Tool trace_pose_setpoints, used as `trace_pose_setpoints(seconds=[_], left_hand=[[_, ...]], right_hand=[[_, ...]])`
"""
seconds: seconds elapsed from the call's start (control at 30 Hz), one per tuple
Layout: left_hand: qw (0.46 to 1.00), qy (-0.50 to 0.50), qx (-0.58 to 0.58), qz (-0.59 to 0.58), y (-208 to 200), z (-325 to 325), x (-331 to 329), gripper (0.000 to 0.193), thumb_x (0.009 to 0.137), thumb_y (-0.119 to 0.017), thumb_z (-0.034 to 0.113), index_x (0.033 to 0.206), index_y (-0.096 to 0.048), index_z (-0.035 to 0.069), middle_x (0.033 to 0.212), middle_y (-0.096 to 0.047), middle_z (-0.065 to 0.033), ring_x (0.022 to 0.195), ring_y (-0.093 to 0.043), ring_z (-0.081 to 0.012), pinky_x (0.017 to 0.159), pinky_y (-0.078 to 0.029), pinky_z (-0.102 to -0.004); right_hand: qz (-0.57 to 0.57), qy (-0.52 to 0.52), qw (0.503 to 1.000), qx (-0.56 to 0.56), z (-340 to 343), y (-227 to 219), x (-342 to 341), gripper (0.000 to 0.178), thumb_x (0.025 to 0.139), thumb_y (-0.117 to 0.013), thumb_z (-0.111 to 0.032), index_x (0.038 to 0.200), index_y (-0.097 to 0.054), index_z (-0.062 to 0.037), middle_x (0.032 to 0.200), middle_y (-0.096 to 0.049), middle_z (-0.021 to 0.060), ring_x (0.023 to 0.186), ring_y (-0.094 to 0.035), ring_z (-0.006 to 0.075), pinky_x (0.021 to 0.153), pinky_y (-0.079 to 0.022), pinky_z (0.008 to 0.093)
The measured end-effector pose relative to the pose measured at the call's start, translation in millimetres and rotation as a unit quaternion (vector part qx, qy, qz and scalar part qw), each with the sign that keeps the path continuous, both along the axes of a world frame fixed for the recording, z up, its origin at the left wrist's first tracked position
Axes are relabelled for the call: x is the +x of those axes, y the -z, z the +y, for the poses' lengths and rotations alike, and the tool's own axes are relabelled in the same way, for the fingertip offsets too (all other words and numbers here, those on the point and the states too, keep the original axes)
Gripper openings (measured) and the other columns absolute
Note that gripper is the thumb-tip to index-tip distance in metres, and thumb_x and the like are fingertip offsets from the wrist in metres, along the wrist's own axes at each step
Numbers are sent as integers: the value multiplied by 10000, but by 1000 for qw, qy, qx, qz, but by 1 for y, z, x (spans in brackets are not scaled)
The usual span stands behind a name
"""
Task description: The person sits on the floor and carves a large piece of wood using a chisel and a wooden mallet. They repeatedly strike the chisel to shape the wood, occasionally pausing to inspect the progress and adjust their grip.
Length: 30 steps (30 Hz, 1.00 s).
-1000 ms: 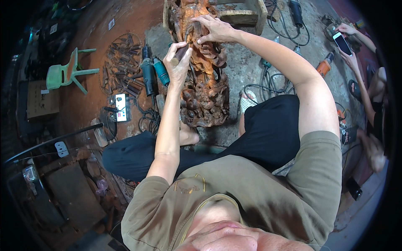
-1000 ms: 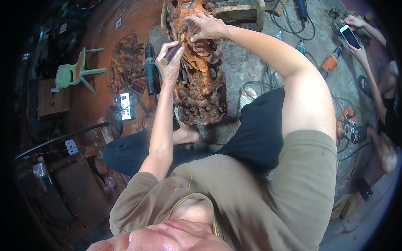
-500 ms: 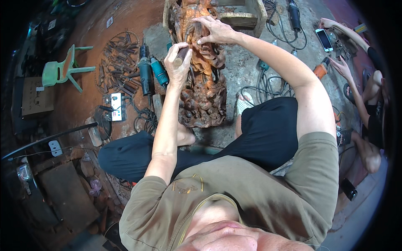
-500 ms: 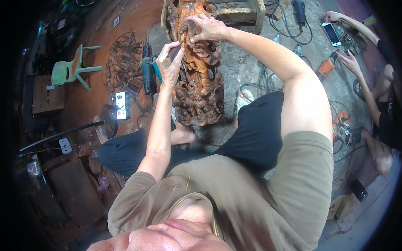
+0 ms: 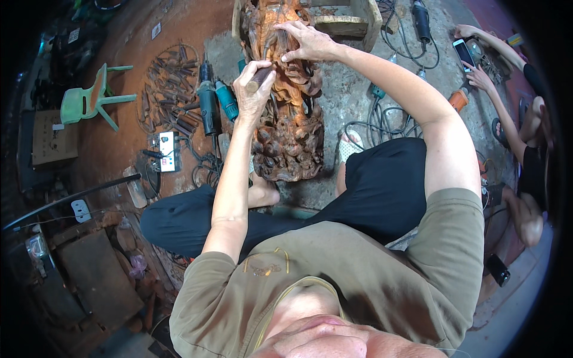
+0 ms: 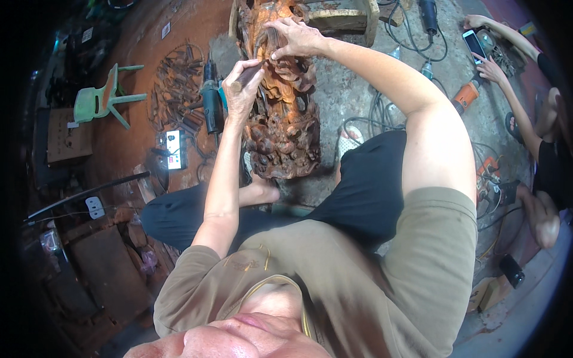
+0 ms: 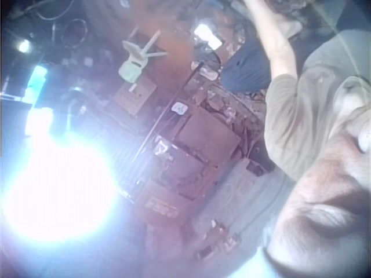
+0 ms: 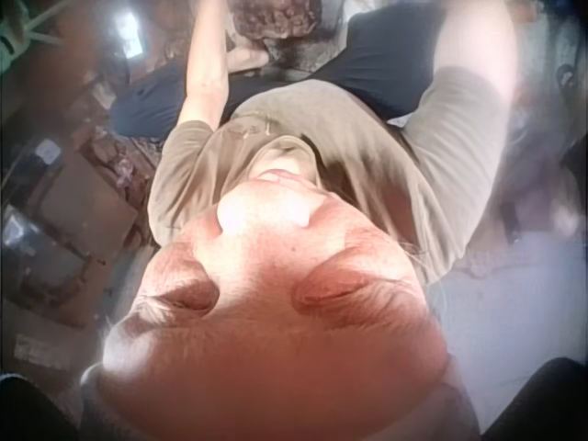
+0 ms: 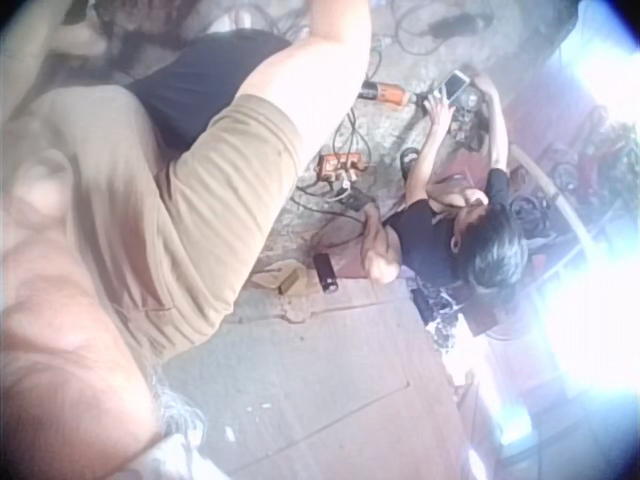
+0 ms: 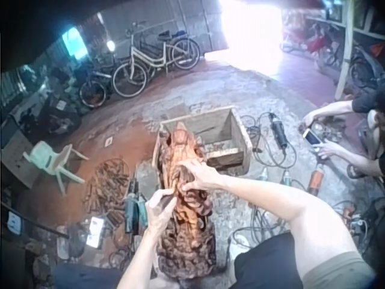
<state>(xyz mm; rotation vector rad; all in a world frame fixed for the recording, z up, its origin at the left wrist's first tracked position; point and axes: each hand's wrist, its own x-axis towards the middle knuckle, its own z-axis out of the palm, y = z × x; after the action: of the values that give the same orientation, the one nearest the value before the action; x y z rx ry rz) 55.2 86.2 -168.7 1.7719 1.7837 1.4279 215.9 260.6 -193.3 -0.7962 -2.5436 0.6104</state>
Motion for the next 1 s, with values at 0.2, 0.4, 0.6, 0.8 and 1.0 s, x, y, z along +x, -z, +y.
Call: trace_pose_setpoints(seconds=[0.2, 0.4, 0.6, 0.8, 1.0], left_hand=[[996, -64, 69, 4, 10, 4, 10, 171, 846, -739, 22, 1003, -674, 17, 977, -727, -81, 893, -674, -135, 794, -525, -281], [993, -42, 90, 60, 8, 9, 12, 172, 841, -731, 29, 1002, -670, 18, 1011, -712, -128, 974, -685, -227, 856, -519, -332], [999, -25, 22, 3, 4, 8, 3, 173, 850, -737, 36, 1010, -675, 14, 982, -732, -76, 890, -687, -131, 790, -531, -287], [997, -54, 56, -6, 12, 7, 9, 188, 835, -746, 24, 1007, -675, -4, 980, -726, -76, 891, -679, -125, 786, -526, -280], [997, -14, 63, 50, 1, 7, 10, 202, 818, -733, 6, 1013, -677, 11, 1008, -719, -115, 919, -696, -209, 813, -525, -304]], right_hand=[[2, -6, 1000, -4, -1, -2, -3, 883, 749, -795, -540, 1485, -361, -316, 1459, -440, 167, 1308, -465, 468, 1068, -435, 558], [-13, -1, 999, 35, -1, 0, 1, 874, 793, -760, -554, 1512, -326, -311, 1460, -431, 152, 1262, -514, 435, 1063, -448, 528], [0, 1, 1000, 4, 2, 5, -2, 890, 746, -797, -542, 1487, -356, -323, 1457, -444, 154, 1297, -479, 468, 1064, -437, 566], [-15, 1, 1000, 8, -3, -2, -1, 885, 772, -778, -551, 1503, -338, -313, 1463, -433, 151, 1273, -502, 452, 1056, -452, 542], [-18, 1, 999, 28, 0, 0, 0, 881, 788, -767, -549, 1510, -328, -299, 1467, -425, 160, 1260, -515, 443, 1059, -451, 529]])
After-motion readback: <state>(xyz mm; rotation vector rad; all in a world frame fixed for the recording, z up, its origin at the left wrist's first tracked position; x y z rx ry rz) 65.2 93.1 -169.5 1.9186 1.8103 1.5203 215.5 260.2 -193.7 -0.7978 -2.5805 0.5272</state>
